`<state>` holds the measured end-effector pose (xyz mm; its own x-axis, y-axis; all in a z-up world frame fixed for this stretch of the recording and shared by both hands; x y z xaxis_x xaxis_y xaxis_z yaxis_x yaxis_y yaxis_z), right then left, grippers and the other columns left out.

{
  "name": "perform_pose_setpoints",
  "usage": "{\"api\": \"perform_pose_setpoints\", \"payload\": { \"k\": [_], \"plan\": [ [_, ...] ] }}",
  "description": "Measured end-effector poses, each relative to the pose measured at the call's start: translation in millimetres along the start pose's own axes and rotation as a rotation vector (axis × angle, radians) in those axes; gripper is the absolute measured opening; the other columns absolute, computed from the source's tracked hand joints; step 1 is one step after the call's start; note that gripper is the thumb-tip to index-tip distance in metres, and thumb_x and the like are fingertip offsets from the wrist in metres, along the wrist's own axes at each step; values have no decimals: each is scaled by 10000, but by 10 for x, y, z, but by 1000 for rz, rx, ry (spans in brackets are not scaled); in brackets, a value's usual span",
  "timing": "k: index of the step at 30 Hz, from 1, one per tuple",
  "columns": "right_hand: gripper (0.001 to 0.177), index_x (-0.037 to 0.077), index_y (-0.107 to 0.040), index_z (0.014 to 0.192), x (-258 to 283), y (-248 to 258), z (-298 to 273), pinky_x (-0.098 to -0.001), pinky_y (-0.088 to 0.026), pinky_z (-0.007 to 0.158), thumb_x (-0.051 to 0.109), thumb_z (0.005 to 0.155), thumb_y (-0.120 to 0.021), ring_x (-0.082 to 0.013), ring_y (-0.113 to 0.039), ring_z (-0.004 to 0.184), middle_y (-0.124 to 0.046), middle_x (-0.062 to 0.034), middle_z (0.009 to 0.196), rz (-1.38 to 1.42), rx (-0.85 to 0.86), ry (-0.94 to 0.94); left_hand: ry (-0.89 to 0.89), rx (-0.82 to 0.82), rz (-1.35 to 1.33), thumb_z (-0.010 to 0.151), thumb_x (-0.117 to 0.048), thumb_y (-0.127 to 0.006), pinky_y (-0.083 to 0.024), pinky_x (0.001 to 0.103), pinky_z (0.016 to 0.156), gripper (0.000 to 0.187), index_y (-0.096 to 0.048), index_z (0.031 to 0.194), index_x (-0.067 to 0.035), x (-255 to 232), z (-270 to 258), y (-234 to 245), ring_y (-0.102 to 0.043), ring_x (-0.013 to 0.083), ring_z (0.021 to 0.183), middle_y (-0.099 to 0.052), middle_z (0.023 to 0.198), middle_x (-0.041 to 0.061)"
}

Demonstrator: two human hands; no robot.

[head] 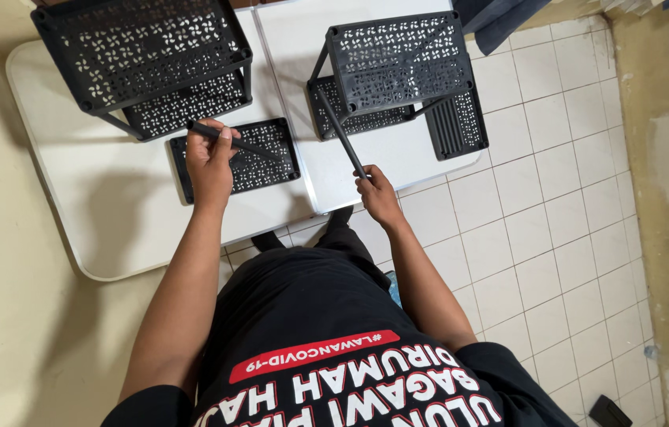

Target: The person assembles black plastic stands by inserting cylindrical rods into holes on perforated trays and attaching additional trays to form a frame. The person repeatedly inserts and removes rods and trays, adjusting the configuration on a white table.

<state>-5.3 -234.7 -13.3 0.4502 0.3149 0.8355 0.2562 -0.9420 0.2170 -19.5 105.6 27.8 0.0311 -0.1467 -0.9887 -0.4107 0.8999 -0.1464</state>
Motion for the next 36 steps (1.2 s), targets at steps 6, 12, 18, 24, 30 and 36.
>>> {"api": "perform_pose_setpoints", "payload": {
  "k": [6, 12, 18, 24, 30, 36],
  "plan": [
    [238, 86, -600, 1191, 118, 168, -28, -237, -345, 511, 269, 1049, -543, -49, -393, 579, -459, 41, 678, 0, -65, 96, -45, -42, 138, 1125, -211, -557, -542, 241, 829, 257, -570, 1344, -78, -116, 10, -117, -632, 73, 873, -634, 941, -7],
    [184, 58, -524, 1187, 205, 481, 87, -241, -421, 598, 205, 1077, -512, -57, -483, 665, -567, 34, 764, -115, -57, 332, -57, -131, 111, 1125, -232, -557, -491, 225, 742, 280, -592, 1347, -66, -147, -96, -200, -543, 50, 783, -570, 882, -29],
    [184, 54, -533, 1170, 247, 931, 395, -276, -425, 620, 128, 1007, -573, -91, -497, 698, -581, -6, 812, -118, -143, 323, -14, -216, 95, 1103, -243, -577, -430, 198, 617, 233, -638, 1237, -62, -103, -225, -350, -490, 25, 693, -549, 814, -55],
    [462, 10, -529, 1378, 375, 1632, 806, -364, -514, 826, 226, 1016, -720, -233, -658, 946, -680, -156, 1069, -289, -460, 527, 37, -274, 73, 1089, -245, -639, -392, 197, 572, 186, -660, 1084, -60, 1, -321, -609, -469, 23, 659, -527, 765, -66],
    [706, -53, -485, 1455, 456, 2284, 1466, -364, -563, 925, 374, 973, -774, -285, -755, 1036, -735, -176, 1136, -350, -473, 399, 47, -292, 133, 1059, -223, -663, -376, 200, 536, 154, -674, 1066, -70, 37, -370, -926, -463, 16, 629, -545, 753, -76],
    [661, -77, -548, 1310, 423, 2300, 1797, -319, -577, 747, 350, 895, -835, -199, -728, 826, -751, -129, 965, -253, -387, 294, 37, -326, 140, 1060, -202, -667, -402, 196, 577, 139, -682, 1080, -65, 103, -436, -1133, -485, 19, 670, -581, 806, -65]
  ]
}}
Point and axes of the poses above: each hand's wrist, its own z-axis towards the middle knuckle, its own y-axis out of the back of the hand, x = y × z, the point moved 5 cm from there along z, towards the middle knuckle
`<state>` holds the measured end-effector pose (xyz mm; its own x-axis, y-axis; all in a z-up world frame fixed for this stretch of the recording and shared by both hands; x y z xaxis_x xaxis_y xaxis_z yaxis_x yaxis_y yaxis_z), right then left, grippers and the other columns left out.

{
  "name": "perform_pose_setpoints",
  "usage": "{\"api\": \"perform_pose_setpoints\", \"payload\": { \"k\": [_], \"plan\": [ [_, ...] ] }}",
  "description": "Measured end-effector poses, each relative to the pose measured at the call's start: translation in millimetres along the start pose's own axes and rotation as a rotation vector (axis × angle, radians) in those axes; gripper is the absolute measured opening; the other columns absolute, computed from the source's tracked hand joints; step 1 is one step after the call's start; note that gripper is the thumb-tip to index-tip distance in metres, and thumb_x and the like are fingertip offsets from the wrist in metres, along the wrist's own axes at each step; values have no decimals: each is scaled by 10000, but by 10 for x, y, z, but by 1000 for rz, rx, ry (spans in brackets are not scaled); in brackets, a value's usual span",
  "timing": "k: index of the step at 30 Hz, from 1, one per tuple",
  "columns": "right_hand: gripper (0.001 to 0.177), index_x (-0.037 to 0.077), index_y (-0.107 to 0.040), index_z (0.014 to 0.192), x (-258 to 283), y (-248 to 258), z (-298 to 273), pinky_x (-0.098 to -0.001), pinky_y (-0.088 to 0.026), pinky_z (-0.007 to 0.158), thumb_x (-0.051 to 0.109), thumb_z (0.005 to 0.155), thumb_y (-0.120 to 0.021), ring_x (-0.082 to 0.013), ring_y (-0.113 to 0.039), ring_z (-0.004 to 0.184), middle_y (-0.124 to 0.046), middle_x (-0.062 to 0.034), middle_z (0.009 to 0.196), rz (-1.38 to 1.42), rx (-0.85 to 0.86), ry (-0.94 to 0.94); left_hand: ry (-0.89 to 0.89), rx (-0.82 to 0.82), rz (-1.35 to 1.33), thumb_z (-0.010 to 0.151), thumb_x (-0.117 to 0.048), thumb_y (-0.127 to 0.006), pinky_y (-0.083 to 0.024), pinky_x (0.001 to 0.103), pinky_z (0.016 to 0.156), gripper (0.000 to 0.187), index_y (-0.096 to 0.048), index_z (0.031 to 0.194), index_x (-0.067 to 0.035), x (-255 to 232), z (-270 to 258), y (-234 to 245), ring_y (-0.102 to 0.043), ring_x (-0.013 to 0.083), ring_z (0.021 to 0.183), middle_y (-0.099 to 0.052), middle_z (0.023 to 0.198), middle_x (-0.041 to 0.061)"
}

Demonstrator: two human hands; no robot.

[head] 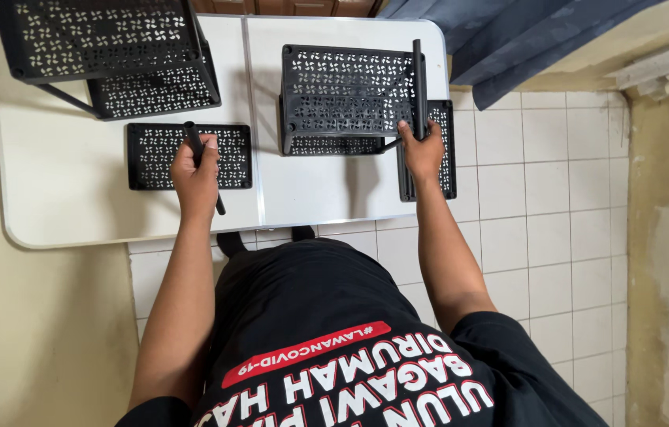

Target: The person assembles black plastic stands by inserting cylindrical rods into holes on perforated trays and attaching additional trays to form a frame. The person repeatedly inserts and removes rods and trays, adjusting the configuration on a white table.

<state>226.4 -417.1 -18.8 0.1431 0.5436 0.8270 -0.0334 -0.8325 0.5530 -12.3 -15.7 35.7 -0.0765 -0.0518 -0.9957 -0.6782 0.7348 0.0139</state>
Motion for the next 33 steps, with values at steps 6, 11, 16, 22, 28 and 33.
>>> {"api": "perform_pose_setpoints", "payload": {
  "k": [6, 11, 16, 22, 28, 33],
  "plan": [
    [561, -65, -566, 1184, 132, -147, 33, -265, -559, 644, 333, 884, -823, -122, -709, 688, -745, -83, 860, 91, 6, 6, 14, -58, -30, 1052, -175, -659, -429, 197, 602, 126, -679, 1089, -56, 18, -99, 19, -506, 28, 681, -597, 820, -56],
    [583, -58, -559, 1185, 278, -319, 119, -279, -553, 647, 344, 872, -842, -147, -710, 675, -743, -101, 818, 29, -27, 19, -50, -70, -46, 1008, -61, -642, -452, 206, 649, 131, -668, 1134, -32, -15, -154, 109, -531, 39, 727, -612, 870, -34],
    [613, -46, -560, 1203, 292, -358, 163, -330, -568, 688, 390, 862, -823, -218, -736, 724, -755, -139, 890, 2, -43, 32, -103, -46, -172, 902, 89, -554, -508, 223, 799, 403, -662, 1284, 19, -14, -217, 282, -596, 69, 877, -623, 1012, 1],
    [734, -3, -469, 1363, 394, -298, 103, -433, -526, 861, 487, 904, -767, -371, -703, 982, -712, -242, 1092, -210, -70, 122, -76, -149, -138, 1000, 28, -632, -583, 235, 882, 446, -557, 1439, -1, -81, -301, 454, -689, 96, 924, -636, 1028, -2],
    [482, 22, -471, 1397, 410, -264, -265, -376, -550, 800, 350, 1068, -598, -240, -717, 896, -725, -149, 1076, 23, -29, 287, -16, -231, -149, 1028, -76, -698, -566, 217, 813, 455, -558, 1458, -19, -206, -449, 579, -674, 73, 908, -670, 1009, 10],
    [237, 46, -572, 1238, 213, -458, -607, -339, -441, 649, 256, 1148, -507, -153, -534, 741, -615, -72, 881, 3, 225, 207, -4, -291, -105, 1034, -82, -695, -580, 230, 824, 402, -577, 1414, -24, -222, -551, 641, -684, 80, 934, -692, 1034, 26]
  ]
}}
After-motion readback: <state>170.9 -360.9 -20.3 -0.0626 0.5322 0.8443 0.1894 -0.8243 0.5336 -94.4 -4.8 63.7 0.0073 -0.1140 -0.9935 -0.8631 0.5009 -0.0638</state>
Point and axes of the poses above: each hand's wrist, its own z-axis towards the middle knuckle, its own y-axis out of the back of the hand, x = y × z, the point moved 5 cm from there along z, towards the middle knuckle
